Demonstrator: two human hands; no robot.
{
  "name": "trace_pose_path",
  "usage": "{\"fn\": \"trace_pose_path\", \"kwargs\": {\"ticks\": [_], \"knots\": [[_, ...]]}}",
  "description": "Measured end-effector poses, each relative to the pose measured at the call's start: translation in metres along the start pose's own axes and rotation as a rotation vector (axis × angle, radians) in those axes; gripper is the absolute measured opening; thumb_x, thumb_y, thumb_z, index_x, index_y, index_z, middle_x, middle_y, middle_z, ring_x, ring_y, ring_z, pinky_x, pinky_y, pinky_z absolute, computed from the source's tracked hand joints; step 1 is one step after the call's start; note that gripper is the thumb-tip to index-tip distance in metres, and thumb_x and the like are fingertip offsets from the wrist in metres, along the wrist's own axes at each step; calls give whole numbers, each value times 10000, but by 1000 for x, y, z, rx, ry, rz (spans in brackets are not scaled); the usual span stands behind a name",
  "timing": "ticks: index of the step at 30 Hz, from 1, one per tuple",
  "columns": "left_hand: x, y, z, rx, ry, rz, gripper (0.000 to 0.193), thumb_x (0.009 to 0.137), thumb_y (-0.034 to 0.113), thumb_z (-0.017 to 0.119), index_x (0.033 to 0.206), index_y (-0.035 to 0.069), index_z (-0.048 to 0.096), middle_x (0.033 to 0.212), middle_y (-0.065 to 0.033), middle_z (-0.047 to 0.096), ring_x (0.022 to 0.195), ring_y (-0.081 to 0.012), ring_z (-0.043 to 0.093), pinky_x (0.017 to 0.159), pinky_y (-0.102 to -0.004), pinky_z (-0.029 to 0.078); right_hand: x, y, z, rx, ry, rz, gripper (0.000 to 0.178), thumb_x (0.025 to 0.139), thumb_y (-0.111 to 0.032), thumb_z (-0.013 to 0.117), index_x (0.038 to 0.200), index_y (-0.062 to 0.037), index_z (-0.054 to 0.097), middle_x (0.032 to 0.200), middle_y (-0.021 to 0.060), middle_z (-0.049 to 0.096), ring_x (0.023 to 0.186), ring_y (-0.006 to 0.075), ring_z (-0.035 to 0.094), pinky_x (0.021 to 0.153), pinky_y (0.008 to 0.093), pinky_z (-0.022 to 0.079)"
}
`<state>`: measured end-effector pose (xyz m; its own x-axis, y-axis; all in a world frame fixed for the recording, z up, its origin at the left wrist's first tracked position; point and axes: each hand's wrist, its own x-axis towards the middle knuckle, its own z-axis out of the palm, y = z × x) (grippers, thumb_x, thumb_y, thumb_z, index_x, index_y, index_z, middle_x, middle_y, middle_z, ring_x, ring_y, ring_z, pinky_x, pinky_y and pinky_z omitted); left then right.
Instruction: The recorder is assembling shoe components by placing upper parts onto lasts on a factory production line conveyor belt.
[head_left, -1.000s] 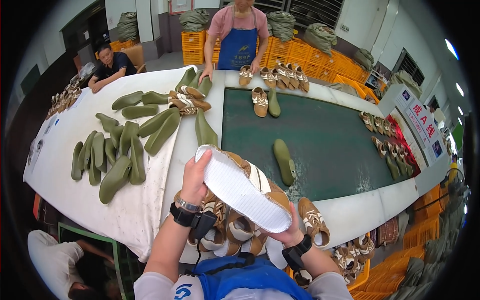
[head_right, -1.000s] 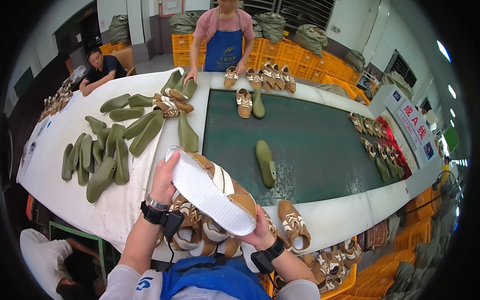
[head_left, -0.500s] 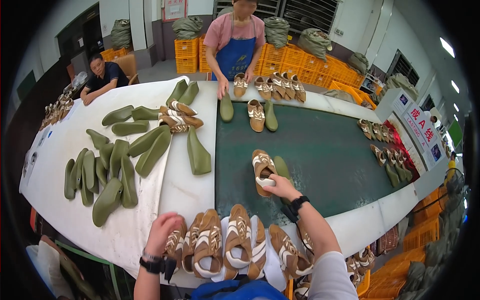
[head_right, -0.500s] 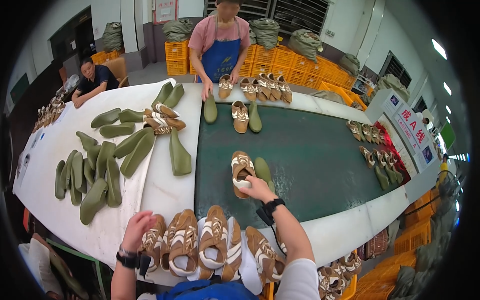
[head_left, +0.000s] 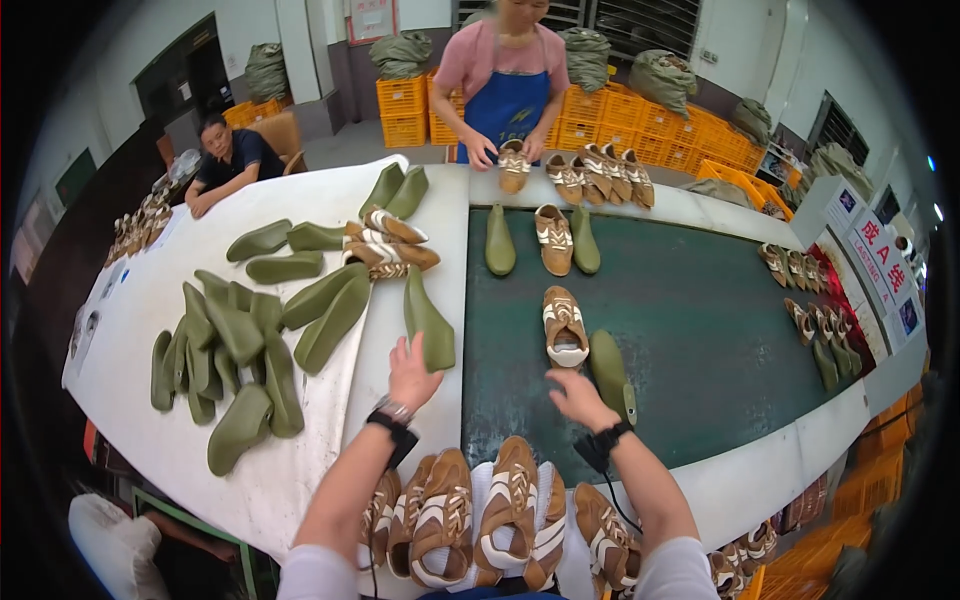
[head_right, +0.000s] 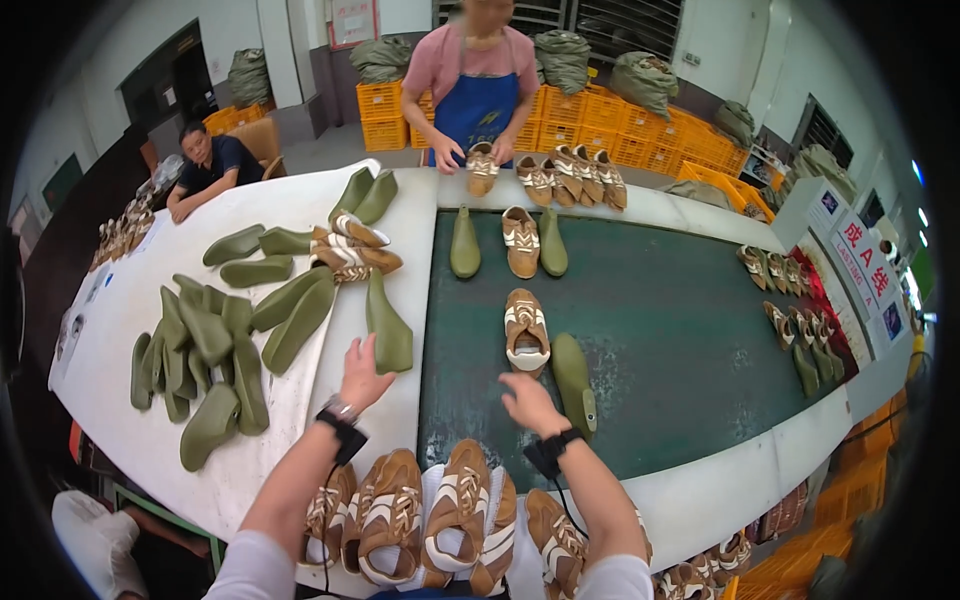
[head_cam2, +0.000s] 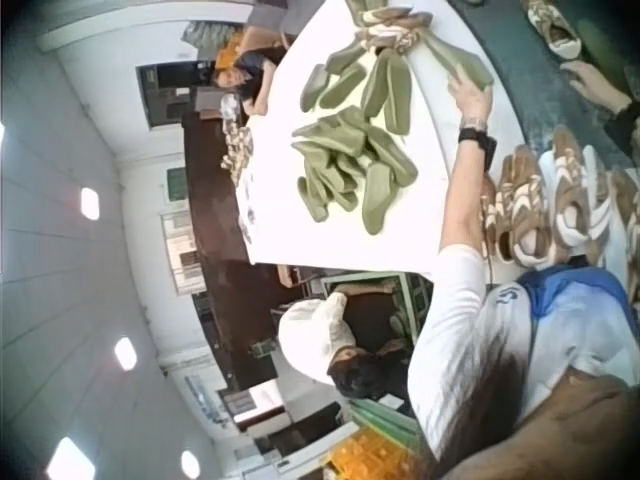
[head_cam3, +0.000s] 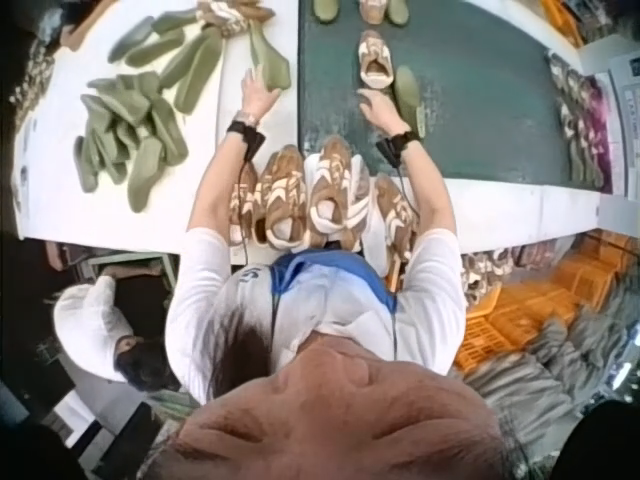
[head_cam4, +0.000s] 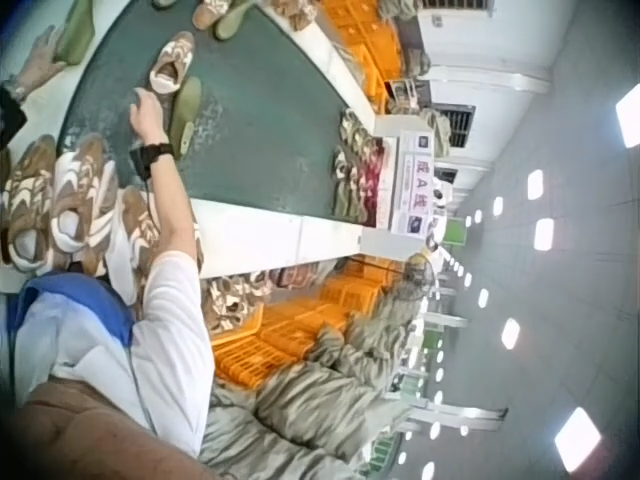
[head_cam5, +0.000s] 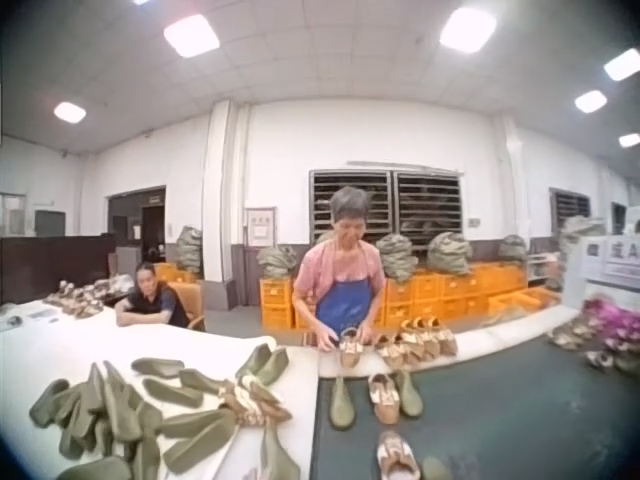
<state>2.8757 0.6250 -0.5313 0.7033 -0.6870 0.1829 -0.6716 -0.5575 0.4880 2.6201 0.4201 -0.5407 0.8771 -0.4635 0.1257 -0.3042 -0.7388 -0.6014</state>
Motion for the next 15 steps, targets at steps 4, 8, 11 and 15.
{"fn": "trace_pose_path", "kwargs": {"ticks": [4, 8, 11, 15], "knots": [[47, 28, 55, 183, -63, -332, 1044, 651, 391, 775, 1438, 287, 97, 1480, -144, 94, 1282, -451, 222, 918, -606, 359, -69, -49, -34, 55, -23, 25, 266, 790, -131, 596, 1043, -47, 608, 1023, 156, 629, 940, 336, 592, 817, 395, 479], [54, 26, 73, 241, -108, -384, 1062, 605, 339, 793, 1430, 288, 126, 1446, -156, 129, 1095, -386, 446, 812, -436, 493, -142, -76, -72, 55, 40, 180, 255, 795, -134, 605, 1034, -46, 616, 985, 148, 643, 888, 310, 620, 770, 371, 496], [53, 10, 61, 256, -148, -336, 1032, 577, 323, 771, 1413, 259, 169, 1311, -225, 261, 970, -378, 502, 797, -435, 494, -188, -94, -93, 114, 204, 411, 206, 793, -75, 601, 988, -15, 629, 863, 145, 657, 775, 269, 650, 684, 308, 508], [54, -17, 57, -433, -128, -295, 949, 633, 332, 717, 1400, 207, 172, 1228, -220, 344, 974, -360, 515, 826, -432, 480, -231, -110, -88, 218, 287, 499, 216, 792, -84, 605, 994, -8, 624, 856, 142, 653, 777, 278, 642, 696, 315, 507]]}}
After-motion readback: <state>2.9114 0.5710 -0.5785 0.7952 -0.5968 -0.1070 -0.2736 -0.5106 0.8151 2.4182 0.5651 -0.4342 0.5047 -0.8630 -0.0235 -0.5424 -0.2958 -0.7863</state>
